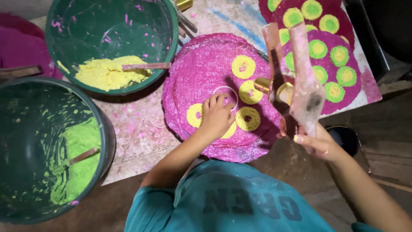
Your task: The person uses a wooden press to shape yellow and green dough into circular discs with central holes, placing them on a pink tray. The person repeatedly scoops dough from green bowls, loads the press, and ejects shaped pieces onto the tray.
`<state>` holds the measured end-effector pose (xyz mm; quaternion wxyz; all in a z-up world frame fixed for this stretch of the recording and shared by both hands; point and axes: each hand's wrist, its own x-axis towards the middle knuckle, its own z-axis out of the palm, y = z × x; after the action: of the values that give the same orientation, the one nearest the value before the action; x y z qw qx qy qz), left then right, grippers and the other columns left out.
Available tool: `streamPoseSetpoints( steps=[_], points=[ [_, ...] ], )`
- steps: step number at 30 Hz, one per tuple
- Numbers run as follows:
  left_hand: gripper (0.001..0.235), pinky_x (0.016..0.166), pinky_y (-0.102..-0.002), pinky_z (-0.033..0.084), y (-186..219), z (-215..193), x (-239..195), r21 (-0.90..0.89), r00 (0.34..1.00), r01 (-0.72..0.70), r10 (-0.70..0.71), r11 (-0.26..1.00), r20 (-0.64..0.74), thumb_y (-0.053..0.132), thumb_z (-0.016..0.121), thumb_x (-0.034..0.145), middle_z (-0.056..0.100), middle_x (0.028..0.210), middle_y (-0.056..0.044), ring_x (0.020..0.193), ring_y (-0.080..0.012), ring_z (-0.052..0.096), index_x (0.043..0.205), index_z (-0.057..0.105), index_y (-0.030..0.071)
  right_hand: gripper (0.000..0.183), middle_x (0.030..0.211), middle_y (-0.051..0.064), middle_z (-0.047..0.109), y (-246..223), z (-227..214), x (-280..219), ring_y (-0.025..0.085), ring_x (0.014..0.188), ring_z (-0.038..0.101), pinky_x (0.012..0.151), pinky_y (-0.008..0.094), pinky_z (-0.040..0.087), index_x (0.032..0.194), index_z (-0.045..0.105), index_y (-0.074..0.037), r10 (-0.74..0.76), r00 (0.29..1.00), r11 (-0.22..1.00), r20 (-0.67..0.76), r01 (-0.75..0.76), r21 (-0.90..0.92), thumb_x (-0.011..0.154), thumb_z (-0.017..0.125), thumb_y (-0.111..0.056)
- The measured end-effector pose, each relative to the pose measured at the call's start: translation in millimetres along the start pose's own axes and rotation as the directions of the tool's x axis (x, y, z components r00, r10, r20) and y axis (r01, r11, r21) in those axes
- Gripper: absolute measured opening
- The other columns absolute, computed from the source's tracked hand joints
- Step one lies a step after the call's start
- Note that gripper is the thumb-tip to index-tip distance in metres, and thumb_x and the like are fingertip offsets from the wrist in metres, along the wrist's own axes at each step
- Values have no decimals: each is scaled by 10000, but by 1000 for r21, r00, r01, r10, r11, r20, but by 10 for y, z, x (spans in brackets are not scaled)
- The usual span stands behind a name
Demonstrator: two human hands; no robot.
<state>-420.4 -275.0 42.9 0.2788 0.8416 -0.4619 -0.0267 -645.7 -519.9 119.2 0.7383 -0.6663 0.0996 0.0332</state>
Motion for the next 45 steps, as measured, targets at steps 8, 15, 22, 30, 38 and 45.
streamPoseSetpoints(
  steps=[8, 15, 22, 30, 38, 45],
  points=[
    [630, 1238, -633, 346, -116, -466, 512, -978, 962, 207, -178, -11, 206, 417, 614, 1072, 578, 1431, -237, 1366, -411, 523, 1526, 528, -12, 906, 992, 111, 714, -253, 198, 221, 199, 872, 672, 689, 302, 478, 1271, 643, 29, 180, 966, 983, 183, -168, -80, 929, 363, -762],
    [834, 1104, -453, 412, -87, -801, 753, -612, 967, 11, 164, -791, -194, 744, 568, 880, 549, 1306, -67, 1318, -274, 494, 1446, 461, 141, 786, 1039, 137, 724, -485, 379, 578, 242, 915, 691, 809, 385, 543, 1269, 577, -19, 539, 752, 802, 379, -596, 42, 921, 299, -667],
    [339, 1051, -420, 463, -425, -303, 1130, -386, 987, -137, -91, -912, -135, 453, 526, 1040, 549, 995, -33, 1009, -211, 545, 1094, 545, 118, 771, 946, 118, 700, -795, 215, 1030, 214, 861, 643, 799, 367, 517, 1138, 670, 18, 636, 758, 759, 143, -581, -295, 997, 299, -643],
    [220, 973, -359, 488, -921, -136, 1130, -303, 964, -174, -99, -937, -247, 363, 520, 1012, 541, 936, 1, 920, -161, 525, 1005, 526, 143, 897, 715, 143, 717, -664, 519, 1416, 236, 645, 650, 624, 391, 528, 831, 744, 27, 598, 800, 632, -54, -511, -583, 947, 263, -721],
    [283, 945, -347, 481, -769, 218, 1077, -250, 967, -215, -170, -944, -188, 392, 645, 901, 539, 929, 4, 896, -153, 517, 1018, 535, 158, 869, 725, 132, 720, -749, 500, 1333, 242, 660, 689, 654, 389, 578, 835, 733, 20, 670, 727, 587, -149, -642, -493, 923, 286, -719],
    [243, 914, -361, 526, -809, 195, 1423, -298, 962, -159, -80, -941, -262, 381, 583, 964, 498, 892, 11, 868, -153, 513, 979, 515, 149, 731, 677, 103, 645, -798, 539, 1371, 212, 630, 645, 630, 382, 531, 854, 654, -2, 469, 852, 546, -232, -486, -683, 983, 327, -643]
  ],
)
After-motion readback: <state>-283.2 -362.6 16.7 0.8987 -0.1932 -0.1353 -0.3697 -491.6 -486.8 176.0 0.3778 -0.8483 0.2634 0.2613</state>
